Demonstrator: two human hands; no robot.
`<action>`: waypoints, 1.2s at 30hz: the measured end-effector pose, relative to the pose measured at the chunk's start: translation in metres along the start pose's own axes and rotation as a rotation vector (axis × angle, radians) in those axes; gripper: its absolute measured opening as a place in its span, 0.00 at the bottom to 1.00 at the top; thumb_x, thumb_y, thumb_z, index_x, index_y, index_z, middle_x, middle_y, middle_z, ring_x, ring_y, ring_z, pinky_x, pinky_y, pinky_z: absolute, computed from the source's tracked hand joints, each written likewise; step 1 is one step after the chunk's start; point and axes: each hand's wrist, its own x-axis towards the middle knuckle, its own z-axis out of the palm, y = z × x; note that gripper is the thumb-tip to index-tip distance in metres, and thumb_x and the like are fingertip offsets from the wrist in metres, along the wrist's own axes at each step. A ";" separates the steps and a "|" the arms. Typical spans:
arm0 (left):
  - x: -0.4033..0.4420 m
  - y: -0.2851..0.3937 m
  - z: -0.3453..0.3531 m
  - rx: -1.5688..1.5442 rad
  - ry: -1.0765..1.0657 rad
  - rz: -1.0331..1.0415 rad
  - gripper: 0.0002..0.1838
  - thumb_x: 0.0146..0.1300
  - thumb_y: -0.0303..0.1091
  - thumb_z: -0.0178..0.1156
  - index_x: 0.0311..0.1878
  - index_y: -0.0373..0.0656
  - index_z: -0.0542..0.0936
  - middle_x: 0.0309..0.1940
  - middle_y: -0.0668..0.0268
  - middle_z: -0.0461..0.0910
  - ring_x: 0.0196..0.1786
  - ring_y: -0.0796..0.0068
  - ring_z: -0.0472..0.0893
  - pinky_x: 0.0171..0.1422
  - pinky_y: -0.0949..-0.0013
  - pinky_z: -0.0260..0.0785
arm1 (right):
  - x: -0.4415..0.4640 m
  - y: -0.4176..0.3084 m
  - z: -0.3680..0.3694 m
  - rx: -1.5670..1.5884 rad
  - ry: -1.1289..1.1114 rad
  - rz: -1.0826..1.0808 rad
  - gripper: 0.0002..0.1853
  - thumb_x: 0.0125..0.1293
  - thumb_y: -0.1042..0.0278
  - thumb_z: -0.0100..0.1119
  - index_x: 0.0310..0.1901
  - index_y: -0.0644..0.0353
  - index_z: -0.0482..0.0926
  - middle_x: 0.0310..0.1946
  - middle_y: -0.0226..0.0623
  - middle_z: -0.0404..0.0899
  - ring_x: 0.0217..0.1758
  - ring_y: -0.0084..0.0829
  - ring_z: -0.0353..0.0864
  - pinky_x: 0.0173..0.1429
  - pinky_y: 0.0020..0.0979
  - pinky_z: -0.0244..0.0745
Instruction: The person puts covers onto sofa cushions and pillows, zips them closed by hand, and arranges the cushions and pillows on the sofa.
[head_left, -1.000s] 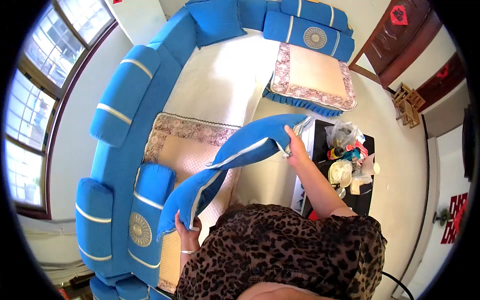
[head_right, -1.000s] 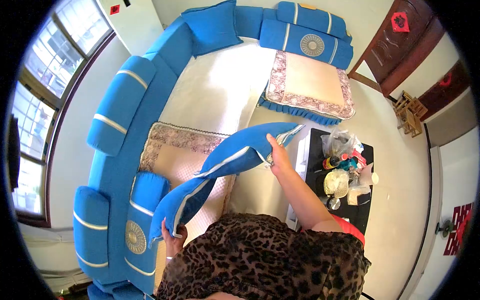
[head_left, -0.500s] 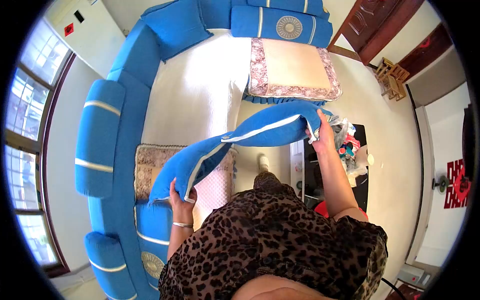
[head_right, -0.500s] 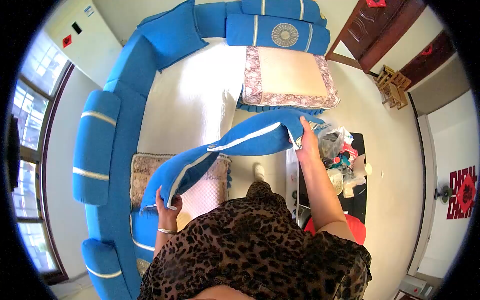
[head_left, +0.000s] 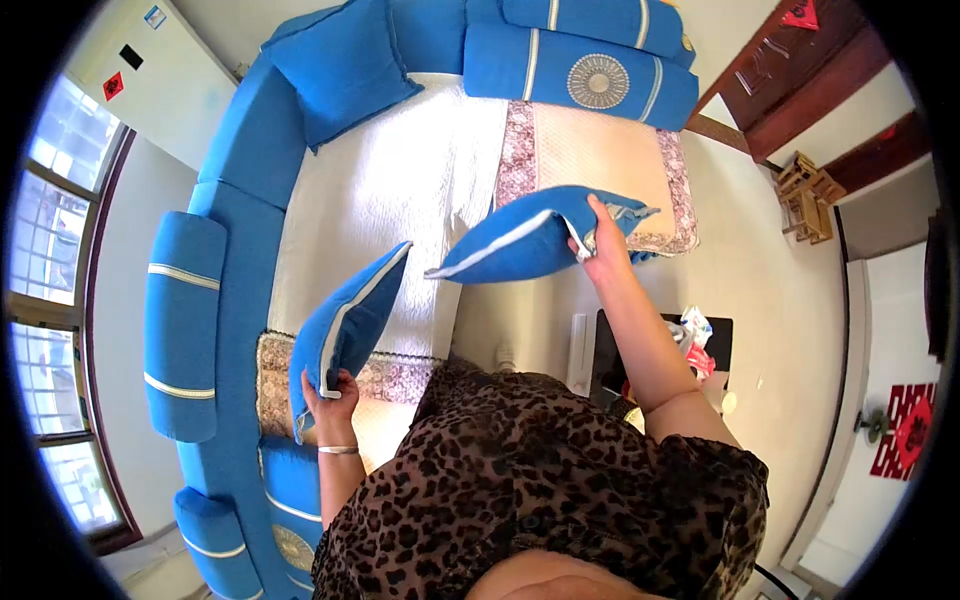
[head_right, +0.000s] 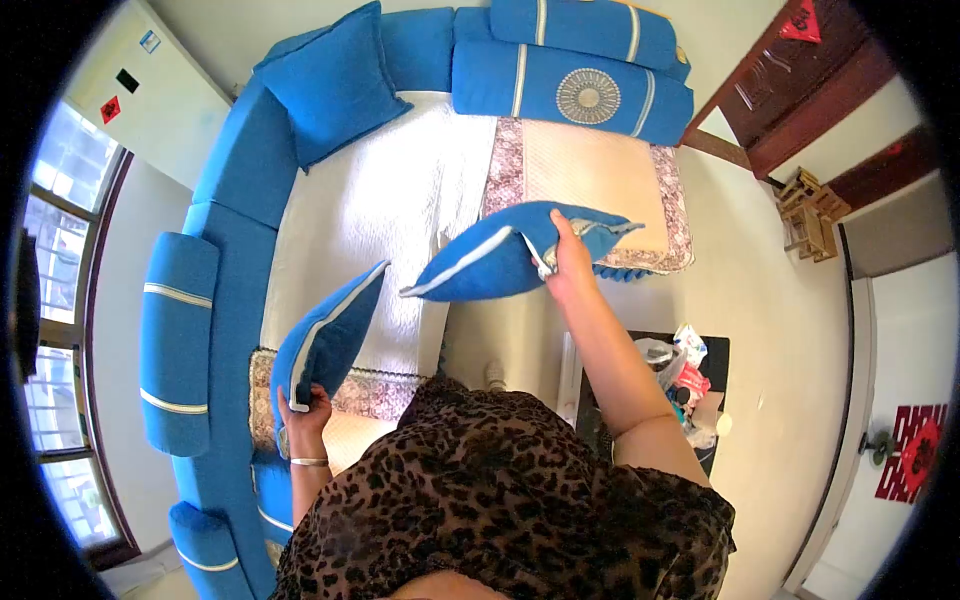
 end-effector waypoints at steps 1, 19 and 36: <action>0.002 -0.003 0.007 -0.001 0.022 0.013 0.18 0.55 0.50 0.59 0.31 0.42 0.80 0.25 0.64 0.82 0.23 0.67 0.78 0.27 0.69 0.73 | 0.018 -0.002 0.008 -0.005 -0.023 0.024 0.11 0.61 0.55 0.59 0.37 0.53 0.77 0.28 0.29 0.80 0.24 0.24 0.78 0.21 0.27 0.70; 0.146 0.012 0.130 -0.138 0.117 0.029 0.15 0.56 0.49 0.58 0.28 0.46 0.79 0.23 0.67 0.81 0.22 0.70 0.78 0.26 0.70 0.72 | 0.284 0.007 0.247 -0.073 -0.141 0.334 0.13 0.62 0.52 0.56 0.30 0.51 0.74 0.19 0.31 0.72 0.16 0.31 0.68 0.18 0.31 0.65; 0.153 -0.028 0.202 -0.317 0.407 0.322 0.14 0.58 0.46 0.56 0.28 0.47 0.80 0.25 0.68 0.82 0.24 0.72 0.78 0.28 0.71 0.73 | 0.615 0.065 0.466 -0.197 0.091 0.558 0.13 0.63 0.53 0.53 0.30 0.54 0.74 0.20 0.31 0.71 0.18 0.25 0.67 0.24 0.28 0.66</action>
